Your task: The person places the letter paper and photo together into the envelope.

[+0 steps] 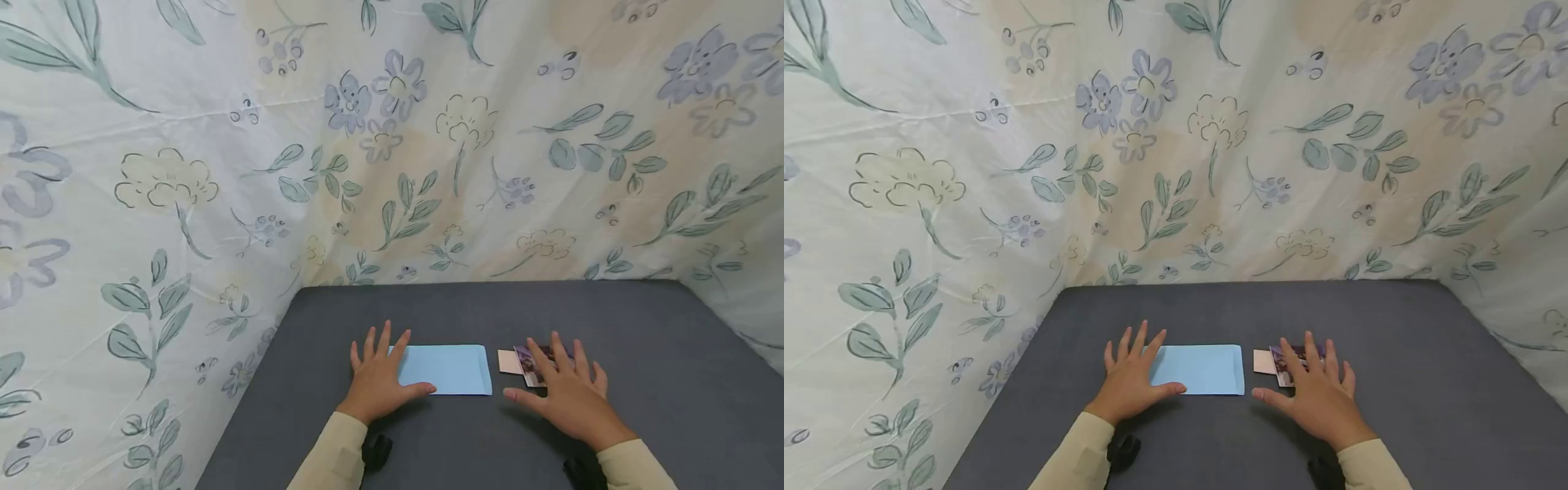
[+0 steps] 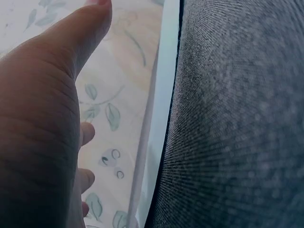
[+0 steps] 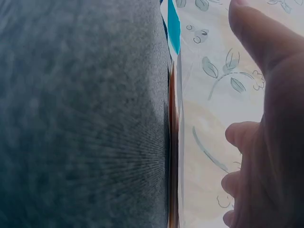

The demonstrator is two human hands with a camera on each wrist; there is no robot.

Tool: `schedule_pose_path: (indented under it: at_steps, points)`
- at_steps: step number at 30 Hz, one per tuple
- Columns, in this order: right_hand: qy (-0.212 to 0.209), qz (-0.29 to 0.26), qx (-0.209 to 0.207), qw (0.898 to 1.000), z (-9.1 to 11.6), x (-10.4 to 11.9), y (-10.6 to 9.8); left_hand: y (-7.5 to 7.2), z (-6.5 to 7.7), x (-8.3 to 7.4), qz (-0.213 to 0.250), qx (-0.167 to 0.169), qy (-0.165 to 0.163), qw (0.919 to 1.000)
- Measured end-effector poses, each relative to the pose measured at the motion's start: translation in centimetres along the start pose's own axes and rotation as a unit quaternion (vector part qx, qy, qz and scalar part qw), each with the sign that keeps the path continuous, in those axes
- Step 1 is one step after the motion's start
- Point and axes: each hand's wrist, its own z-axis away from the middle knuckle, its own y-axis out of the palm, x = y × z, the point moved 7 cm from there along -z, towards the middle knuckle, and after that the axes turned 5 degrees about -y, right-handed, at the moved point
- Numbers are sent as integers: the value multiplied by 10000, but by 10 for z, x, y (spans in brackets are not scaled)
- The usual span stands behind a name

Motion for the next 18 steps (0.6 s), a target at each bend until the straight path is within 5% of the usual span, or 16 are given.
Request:
schedule_pose_path:
  at_steps: [18]
  points:
    - [66, -596, -1111, 9920, -1, -37, -24, 11, 6, 3, 597, 100, 409, 9973]
